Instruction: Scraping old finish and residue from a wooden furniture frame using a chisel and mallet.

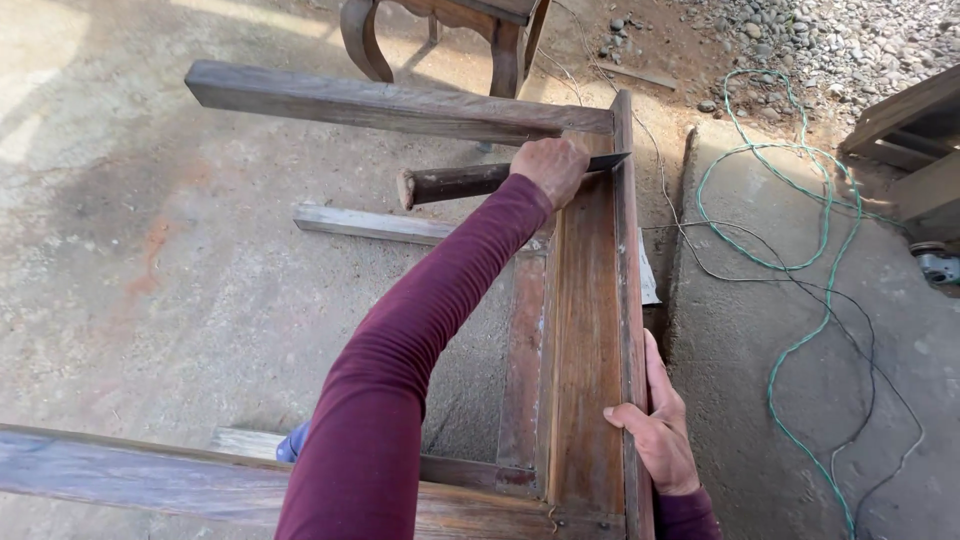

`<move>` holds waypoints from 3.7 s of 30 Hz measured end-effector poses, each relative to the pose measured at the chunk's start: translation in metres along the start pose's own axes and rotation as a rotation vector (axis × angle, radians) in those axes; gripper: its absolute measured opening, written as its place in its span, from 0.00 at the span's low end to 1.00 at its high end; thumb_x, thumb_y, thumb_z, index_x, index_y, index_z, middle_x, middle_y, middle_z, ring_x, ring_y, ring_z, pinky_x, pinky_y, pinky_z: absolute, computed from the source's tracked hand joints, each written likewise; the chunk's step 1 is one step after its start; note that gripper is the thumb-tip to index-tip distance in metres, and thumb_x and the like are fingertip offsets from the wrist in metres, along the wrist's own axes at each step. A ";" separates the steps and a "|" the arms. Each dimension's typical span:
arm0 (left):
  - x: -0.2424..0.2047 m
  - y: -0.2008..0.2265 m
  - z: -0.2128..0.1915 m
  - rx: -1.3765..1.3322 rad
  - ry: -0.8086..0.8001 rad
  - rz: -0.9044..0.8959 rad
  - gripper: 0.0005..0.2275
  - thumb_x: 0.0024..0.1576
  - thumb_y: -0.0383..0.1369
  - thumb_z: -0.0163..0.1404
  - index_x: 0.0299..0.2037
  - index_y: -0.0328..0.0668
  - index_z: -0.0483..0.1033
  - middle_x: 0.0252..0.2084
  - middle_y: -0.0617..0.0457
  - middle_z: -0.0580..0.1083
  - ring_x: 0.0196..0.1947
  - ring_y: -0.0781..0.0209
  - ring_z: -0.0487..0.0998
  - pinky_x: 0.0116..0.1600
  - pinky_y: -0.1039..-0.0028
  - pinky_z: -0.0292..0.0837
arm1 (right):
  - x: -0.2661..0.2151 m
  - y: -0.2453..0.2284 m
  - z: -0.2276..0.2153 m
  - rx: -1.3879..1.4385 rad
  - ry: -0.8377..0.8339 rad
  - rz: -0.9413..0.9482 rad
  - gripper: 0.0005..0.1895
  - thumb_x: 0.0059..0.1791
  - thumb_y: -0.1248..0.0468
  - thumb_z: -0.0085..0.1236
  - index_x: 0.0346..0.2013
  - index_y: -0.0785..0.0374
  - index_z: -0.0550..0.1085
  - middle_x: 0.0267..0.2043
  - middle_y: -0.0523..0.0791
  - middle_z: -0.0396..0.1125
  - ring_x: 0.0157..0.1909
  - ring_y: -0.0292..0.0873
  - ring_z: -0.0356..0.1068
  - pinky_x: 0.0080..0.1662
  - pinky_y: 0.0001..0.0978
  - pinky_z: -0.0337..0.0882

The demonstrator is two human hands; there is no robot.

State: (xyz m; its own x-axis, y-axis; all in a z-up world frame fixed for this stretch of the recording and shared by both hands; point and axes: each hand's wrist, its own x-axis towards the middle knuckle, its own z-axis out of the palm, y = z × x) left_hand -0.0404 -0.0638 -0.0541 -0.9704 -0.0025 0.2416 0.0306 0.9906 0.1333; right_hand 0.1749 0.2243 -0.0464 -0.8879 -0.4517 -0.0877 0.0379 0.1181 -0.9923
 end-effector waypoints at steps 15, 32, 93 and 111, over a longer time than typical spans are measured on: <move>-0.058 0.010 0.006 -0.128 -0.069 0.147 0.06 0.55 0.27 0.50 0.40 0.34 0.75 0.34 0.42 0.79 0.35 0.48 0.84 0.36 0.61 0.81 | -0.001 0.011 -0.004 -0.023 0.017 -0.041 0.53 0.35 0.75 0.48 0.76 0.70 0.47 0.76 0.50 0.52 0.75 0.43 0.53 0.70 0.34 0.51; -0.166 0.046 -0.046 -0.036 -0.183 0.376 0.06 0.65 0.30 0.43 0.45 0.36 0.71 0.22 0.57 0.71 0.15 0.70 0.70 0.19 0.72 0.71 | -0.001 0.015 -0.006 -0.035 0.022 -0.088 0.51 0.38 0.76 0.48 0.77 0.68 0.47 0.76 0.49 0.53 0.73 0.43 0.55 0.69 0.33 0.54; -0.216 0.066 -0.126 0.018 -0.184 0.223 0.13 0.69 0.37 0.39 0.35 0.43 0.71 0.19 0.60 0.67 0.13 0.70 0.64 0.17 0.70 0.66 | -0.093 -0.006 -0.004 -0.281 0.254 -0.241 0.31 0.56 0.59 0.50 0.71 0.70 0.60 0.68 0.53 0.62 0.69 0.46 0.61 0.66 0.38 0.64; -0.123 0.056 -0.030 -0.275 -0.220 0.082 0.11 0.63 0.37 0.46 0.52 0.43 0.70 0.39 0.47 0.79 0.39 0.52 0.83 0.43 0.59 0.79 | -0.111 0.008 0.012 -0.239 0.177 0.010 0.41 0.45 0.75 0.51 0.74 0.67 0.54 0.71 0.52 0.60 0.68 0.44 0.62 0.64 0.35 0.62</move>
State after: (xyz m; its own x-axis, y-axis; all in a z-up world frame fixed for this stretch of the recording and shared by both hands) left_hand 0.0884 -0.0119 -0.0475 -0.9895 0.1341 0.0539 0.1444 0.9124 0.3830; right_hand 0.2790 0.2648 -0.0460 -0.9550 -0.2905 -0.0598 -0.0432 0.3359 -0.9409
